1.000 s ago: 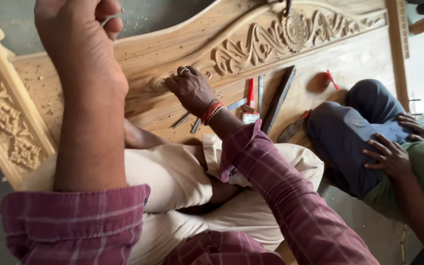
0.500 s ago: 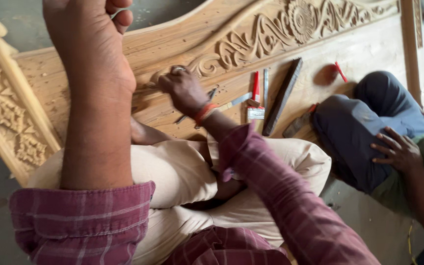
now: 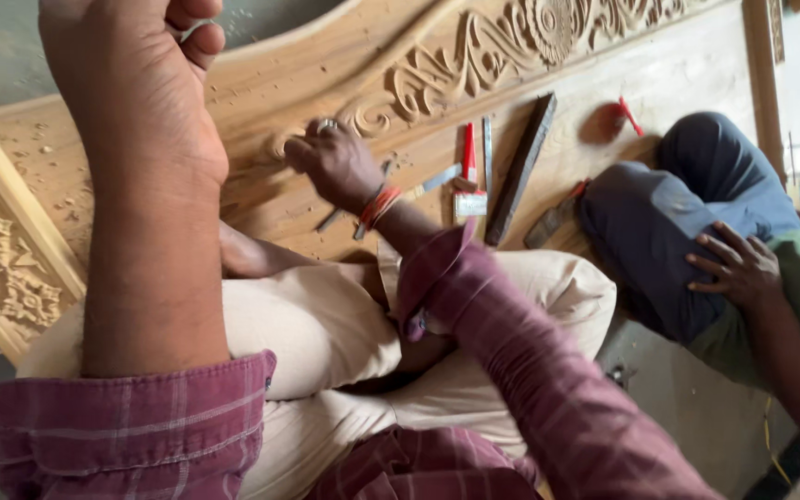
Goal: The person sits cross-legged on the floor and carves intricate floral patterns into a large wooden panel using a chisel and a wooden mallet. They repeatedly strike the chisel to shape the wood and occasionally use a brush to clear away wood shavings.
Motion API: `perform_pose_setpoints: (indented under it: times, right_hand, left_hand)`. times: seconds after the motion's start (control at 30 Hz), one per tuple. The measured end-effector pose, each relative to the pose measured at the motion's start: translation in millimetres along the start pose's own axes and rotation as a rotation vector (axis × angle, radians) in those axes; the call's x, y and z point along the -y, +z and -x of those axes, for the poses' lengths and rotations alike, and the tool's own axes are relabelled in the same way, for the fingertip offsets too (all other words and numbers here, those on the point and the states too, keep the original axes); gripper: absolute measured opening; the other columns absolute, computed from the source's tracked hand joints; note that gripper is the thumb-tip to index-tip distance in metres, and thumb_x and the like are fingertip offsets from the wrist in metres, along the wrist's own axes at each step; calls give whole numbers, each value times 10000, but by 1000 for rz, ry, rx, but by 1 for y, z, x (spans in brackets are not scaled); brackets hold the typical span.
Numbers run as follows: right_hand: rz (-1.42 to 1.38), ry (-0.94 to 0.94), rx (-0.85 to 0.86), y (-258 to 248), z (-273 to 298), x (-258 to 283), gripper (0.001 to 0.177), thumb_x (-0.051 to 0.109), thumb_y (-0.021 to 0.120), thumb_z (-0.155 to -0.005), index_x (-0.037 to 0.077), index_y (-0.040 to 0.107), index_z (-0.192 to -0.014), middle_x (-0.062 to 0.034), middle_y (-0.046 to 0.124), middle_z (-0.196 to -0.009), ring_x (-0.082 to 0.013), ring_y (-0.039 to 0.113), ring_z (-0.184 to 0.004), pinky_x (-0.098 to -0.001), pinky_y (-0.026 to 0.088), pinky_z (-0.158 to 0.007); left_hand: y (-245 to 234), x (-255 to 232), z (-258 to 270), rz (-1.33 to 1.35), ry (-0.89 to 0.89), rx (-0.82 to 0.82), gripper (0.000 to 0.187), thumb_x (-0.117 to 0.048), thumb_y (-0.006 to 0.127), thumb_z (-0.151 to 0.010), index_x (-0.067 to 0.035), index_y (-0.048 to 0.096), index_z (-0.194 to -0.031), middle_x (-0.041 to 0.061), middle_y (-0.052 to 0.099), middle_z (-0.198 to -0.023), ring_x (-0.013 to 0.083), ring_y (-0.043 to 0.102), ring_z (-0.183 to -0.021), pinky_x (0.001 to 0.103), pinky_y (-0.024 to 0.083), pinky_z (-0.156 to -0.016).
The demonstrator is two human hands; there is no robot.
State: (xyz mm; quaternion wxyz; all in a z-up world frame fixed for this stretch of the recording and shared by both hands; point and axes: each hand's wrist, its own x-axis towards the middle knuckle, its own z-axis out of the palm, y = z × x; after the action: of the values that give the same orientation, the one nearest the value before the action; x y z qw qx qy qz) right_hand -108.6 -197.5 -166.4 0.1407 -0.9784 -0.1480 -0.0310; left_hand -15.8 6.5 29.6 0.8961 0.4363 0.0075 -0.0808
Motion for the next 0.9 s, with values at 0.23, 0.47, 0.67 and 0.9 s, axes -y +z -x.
perform_pose_setpoints:
  times: [0.23,0.47,0.67,0.9]
  right_hand:
    - [302,52,-77,-42,-1,-98,228,123,608,-1014,137,749,-1193,-67,758,-958,-173,666,-792,-330,560,-669]
    - [178,-250,-190,-8,10,-86,165,81,570,-1054,112,720,-1117,-68,744,-1146,-202,739,-1005,-300,619,-826]
    - [190,239,2,-11,7,-100,188,18,583,-1038,84,759,-1049,-84,770,-1079,-179,736,-829,-304,630,-728]
    - [175,120,-125,-11,25,-96,196,49,564,-1022,91,752,-1059,-72,762,-1052,-156,690,-726,-289,586,-594]
  left_hand:
    - [-6,1,1,-10,18,-21,142,-101,660,-1018,-110,637,-878,-16,618,-793,100,583,-745,269,452,-687]
    - [3,2,-1,-56,-57,-18,136,-96,685,-1018,-115,651,-887,-12,637,-802,95,605,-760,260,456,-694]
    - [-4,-2,1,-107,-15,0,107,-71,642,-1012,-98,660,-909,2,646,-817,91,586,-723,241,447,-669]
    - [5,2,2,-33,-111,-21,119,-31,675,-1034,-72,663,-923,17,644,-818,117,593,-743,257,462,-691]
